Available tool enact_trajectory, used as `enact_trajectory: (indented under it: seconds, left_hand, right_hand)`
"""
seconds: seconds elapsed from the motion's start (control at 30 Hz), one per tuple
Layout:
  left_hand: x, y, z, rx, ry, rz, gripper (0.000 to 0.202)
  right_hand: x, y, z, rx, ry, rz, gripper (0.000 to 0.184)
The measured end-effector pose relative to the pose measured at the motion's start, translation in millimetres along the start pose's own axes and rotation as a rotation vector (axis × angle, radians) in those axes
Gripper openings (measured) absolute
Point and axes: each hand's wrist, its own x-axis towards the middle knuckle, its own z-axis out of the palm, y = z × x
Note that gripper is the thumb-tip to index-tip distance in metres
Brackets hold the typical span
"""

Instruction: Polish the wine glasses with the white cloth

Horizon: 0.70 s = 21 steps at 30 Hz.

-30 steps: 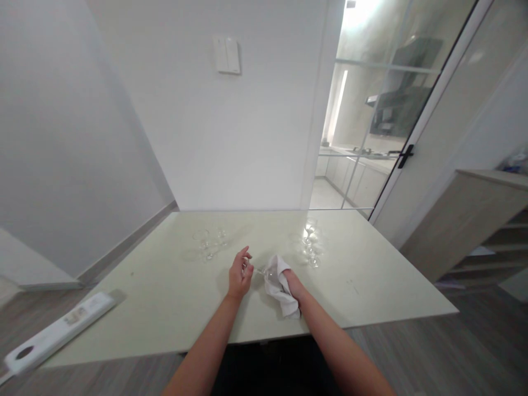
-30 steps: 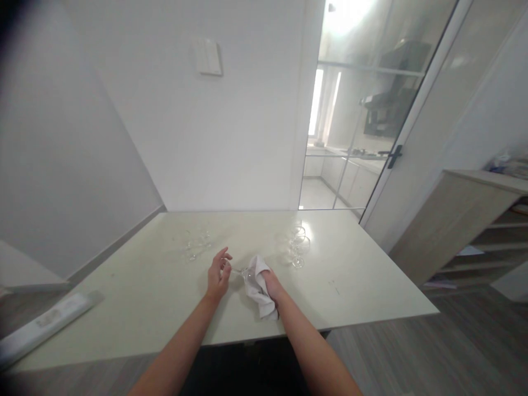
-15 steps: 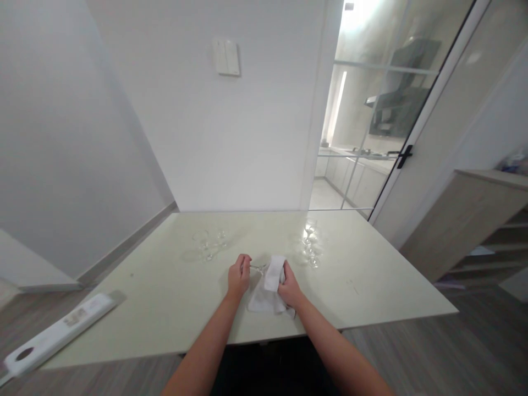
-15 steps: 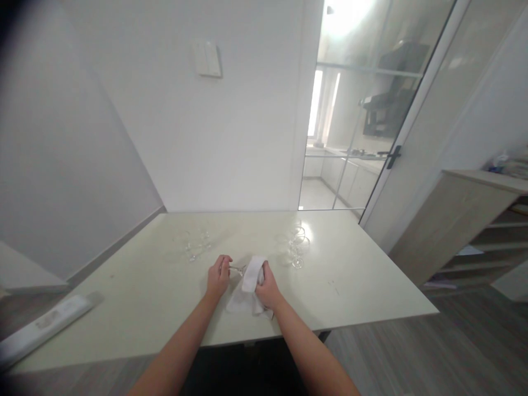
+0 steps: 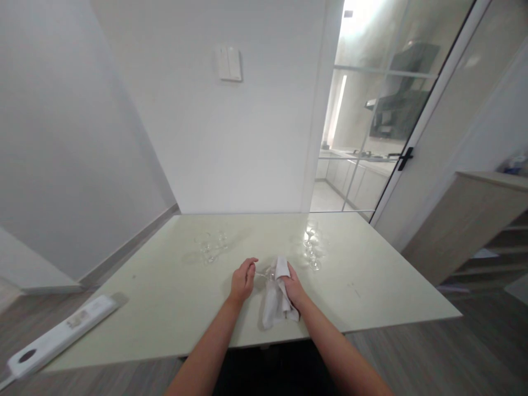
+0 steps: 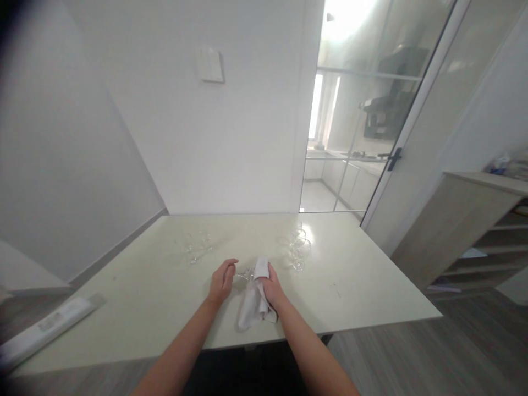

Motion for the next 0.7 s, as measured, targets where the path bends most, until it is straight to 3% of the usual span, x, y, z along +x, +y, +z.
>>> enact_trajectory:
  seconds: [0.07,0.27,0.4,0.7]
  left_hand:
    - [2,-1,0.1,0.001,-0.021,-0.048,0.034]
    - [9,-3,0.8,-0.071,-0.103,-0.193,0.038]
    - [8,-3,0.9,-0.119,-0.128,-0.219,0.035]
    - [5,-3,0.8,-0.122,-0.129,-0.088,0.032]
  right_hand:
    - [-3,-4,3,-0.037,-0.021,-0.04,0.051]
    - [-10,-7,8,-0.132,-0.071,-0.201,0.081]
    - [-10,-10,9,-0.124,-0.075,-0.201,0.073]
    - [-8,-17,9,-0.22,-0.077,-0.209,0.055]
